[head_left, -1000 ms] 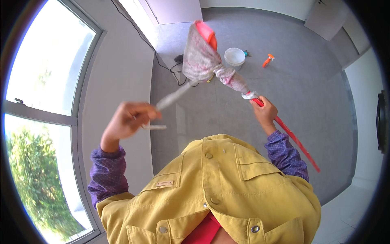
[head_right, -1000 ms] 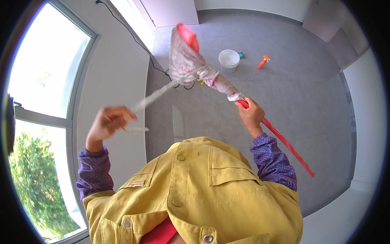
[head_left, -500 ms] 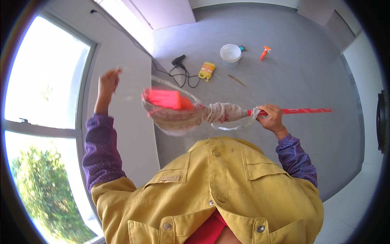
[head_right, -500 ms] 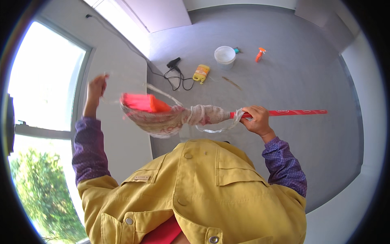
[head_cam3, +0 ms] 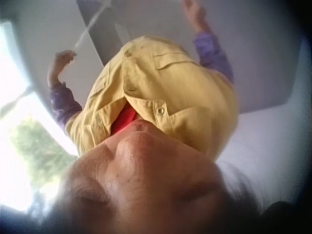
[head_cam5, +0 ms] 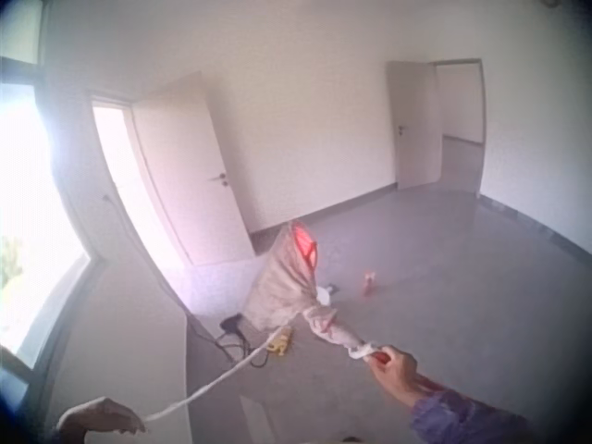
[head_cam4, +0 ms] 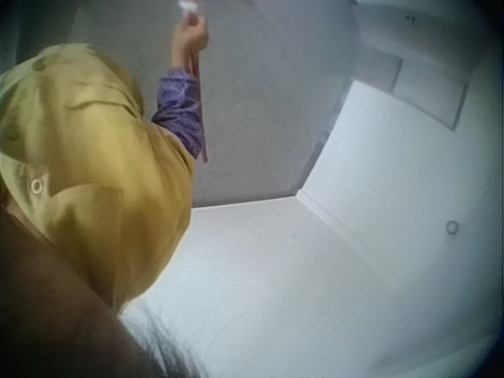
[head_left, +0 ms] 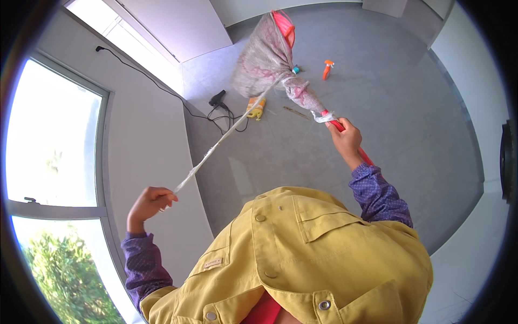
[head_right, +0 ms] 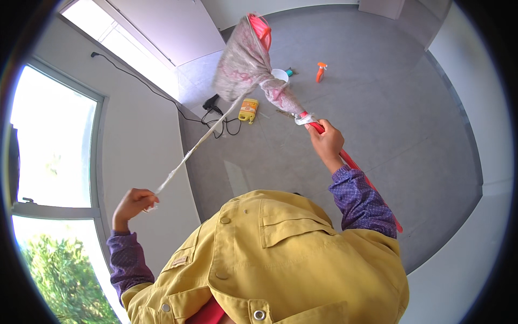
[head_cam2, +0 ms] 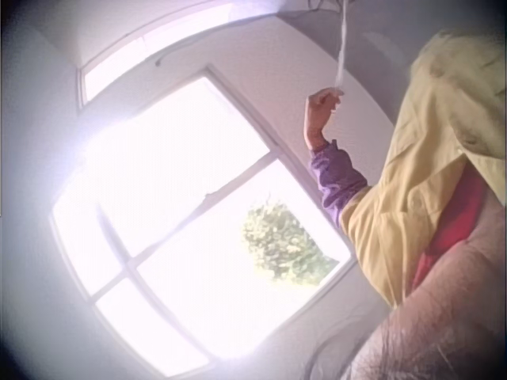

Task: The person cleans a large window using a long-handled mop with a cloth attached, wiping the glass in broad strokes. They then detach the cloth, rinse it in a bucket of water, and wring it out.

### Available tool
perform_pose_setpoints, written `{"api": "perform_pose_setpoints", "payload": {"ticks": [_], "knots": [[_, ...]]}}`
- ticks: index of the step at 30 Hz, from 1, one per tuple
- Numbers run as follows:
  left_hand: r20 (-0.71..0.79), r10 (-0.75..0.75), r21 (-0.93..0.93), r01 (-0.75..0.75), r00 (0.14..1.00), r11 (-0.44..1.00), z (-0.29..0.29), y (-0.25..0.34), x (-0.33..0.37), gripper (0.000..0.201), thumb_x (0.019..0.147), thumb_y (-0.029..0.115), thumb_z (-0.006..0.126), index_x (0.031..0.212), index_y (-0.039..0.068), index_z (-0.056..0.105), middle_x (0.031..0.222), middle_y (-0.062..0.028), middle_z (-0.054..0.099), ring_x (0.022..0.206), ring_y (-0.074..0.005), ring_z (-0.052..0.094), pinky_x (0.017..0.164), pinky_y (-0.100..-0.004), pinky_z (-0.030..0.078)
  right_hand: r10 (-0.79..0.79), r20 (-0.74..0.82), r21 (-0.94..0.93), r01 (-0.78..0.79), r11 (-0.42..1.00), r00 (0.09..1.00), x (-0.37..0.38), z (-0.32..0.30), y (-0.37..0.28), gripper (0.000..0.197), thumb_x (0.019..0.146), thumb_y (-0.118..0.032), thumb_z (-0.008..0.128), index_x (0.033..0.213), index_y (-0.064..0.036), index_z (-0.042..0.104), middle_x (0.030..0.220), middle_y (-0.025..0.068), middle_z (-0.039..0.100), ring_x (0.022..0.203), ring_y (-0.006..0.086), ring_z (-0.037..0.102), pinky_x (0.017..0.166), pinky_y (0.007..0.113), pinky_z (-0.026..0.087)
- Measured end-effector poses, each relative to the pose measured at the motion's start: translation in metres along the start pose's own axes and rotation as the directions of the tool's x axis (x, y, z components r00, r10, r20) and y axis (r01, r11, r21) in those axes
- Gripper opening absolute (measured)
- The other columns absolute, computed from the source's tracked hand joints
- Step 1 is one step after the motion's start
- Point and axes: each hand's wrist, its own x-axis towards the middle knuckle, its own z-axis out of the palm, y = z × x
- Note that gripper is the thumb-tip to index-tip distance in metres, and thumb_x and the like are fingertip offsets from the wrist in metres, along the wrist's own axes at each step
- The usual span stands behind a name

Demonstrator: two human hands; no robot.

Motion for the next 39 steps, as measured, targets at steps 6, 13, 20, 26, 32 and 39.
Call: {"api": "perform_pose_setpoints", "payload": {"ticks": [6, 13, 20, 26, 32, 39], "knots": [[-0.372, 0.475, -0.353, -0.595, 0.798, 0.722, -0.047, 0.042, -0.024, 0.031, 0.103, 0.022, 0.048, 0.085, 0.003, 0.064, 0.070, -0.0067, 0.063, 0.049, -0.0072, 0.049, 0.043, -0.0196, 0.035, -0.274, -0.005, -0.206, 0.268, 0.941, 0.962, -0.005, 0.009, 0.040, 0.027, 0.070, -0.024, 0.083, 0.085, -0.0095, 0.067, 0.077, 0.0067, 0.069, 0.068, 0.0286, 0.066, 0.058, 0.038, 0.049], [-0.512, 0.601, -0.295, -0.782, 0.614, 0.548, -0.084, 0.117, 0.041, 0.029, 0.106, 0.025, 0.037, 0.107, 0.010, 0.062, 0.143, -0.0196, 0.050, 0.097, -0.0186, 0.065, 0.051, -0.0190, 0.048, -0.662, 0.153, -0.137, 0.679, 0.721, 0.734, -0.004, 0.000, 0.036, 0.027, 0.063, -0.016, 0.083, 0.084, -0.0119, 0.066, 0.074, 0.0024, 0.067, 0.066, 0.0238, 0.063, 0.059, 0.037, 0.044], [-0.708, 0.298, -0.123, -0.528, 0.640, 0.841, -0.097, 0.064, 0.122, 0.037, 0.104, 0.035, 0.041, 0.131, 0.014, 0.056, 0.148, -0.0061, 0.047, 0.132, -0.0218, 0.049, 0.068, -0.0266, 0.052, -0.698, 0.198, 0.074, 0.700, 0.710, 0.688, -0.006, -0.018, 0.022, 0.030, 0.061, -0.016, 0.084, 0.084, -0.0111, 0.066, 0.075, 0.0028, 0.068, 0.064, 0.0227, 0.062, 0.058, 0.034, 0.043], [-0.636, 0.322, 0.445, -0.008, 0.701, 0.896, -0.065, -0.166, 0.134, 0.016, 0.100, 0.015, 0.048, 0.091, 0.006, 0.057, 0.094, -0.0171, 0.060, 0.088, -0.0351, 0.062, 0.072, -0.0453, 0.049, -0.506, 0.130, 0.278, 0.458, 0.844, 0.853, -0.001, -0.016, 0.023, 0.028, 0.069, -0.016, 0.083, 0.088, -0.0045, 0.067, 0.076, 0.0087, 0.068, 0.063, 0.0230, 0.064, 0.059, 0.032, 0.048], [-0.350, 0.106, 0.510, 0.094, 0.931, 0.855, 0.043, -0.168, 0.084, 0.011, 0.093, 0.011, 0.053, 0.099, 0.018, 0.060, 0.093, -0.0130, 0.068, 0.091, -0.0408, 0.063, 0.073, -0.0509, 0.050, -0.058, 0.152, 0.320, 0.006, 0.947, 0.987, -0.008, 0.002, 0.013, 0.027, 0.080, -0.028, 0.079, 0.087, -0.0048, 0.068, 0.071, 0.0072, 0.068, 0.061, 0.0182, 0.063, 0.059, 0.030, 0.048], [-0.045, -0.009, 0.061, 0.012, 0.999, 0.998, 0.093, -0.141, 0.022, 0.009, 0.095, 0.013, 0.052, 0.096, 0.007, 0.060, 0.074, -0.0059, 0.058, 0.066, -0.0188, 0.058, 0.061, -0.0324, 0.047, 0.347, 0.242, 0.306, -0.411, 0.859, 0.906, -0.012, 0.029, 0.032, 0.039, 0.085, -0.039, 0.074, 0.077, -0.0032, 0.064, 0.064, 0.0034, 0.063, 0.057, 0.0120, 0.056, 0.056, 0.032, 0.044]]}}
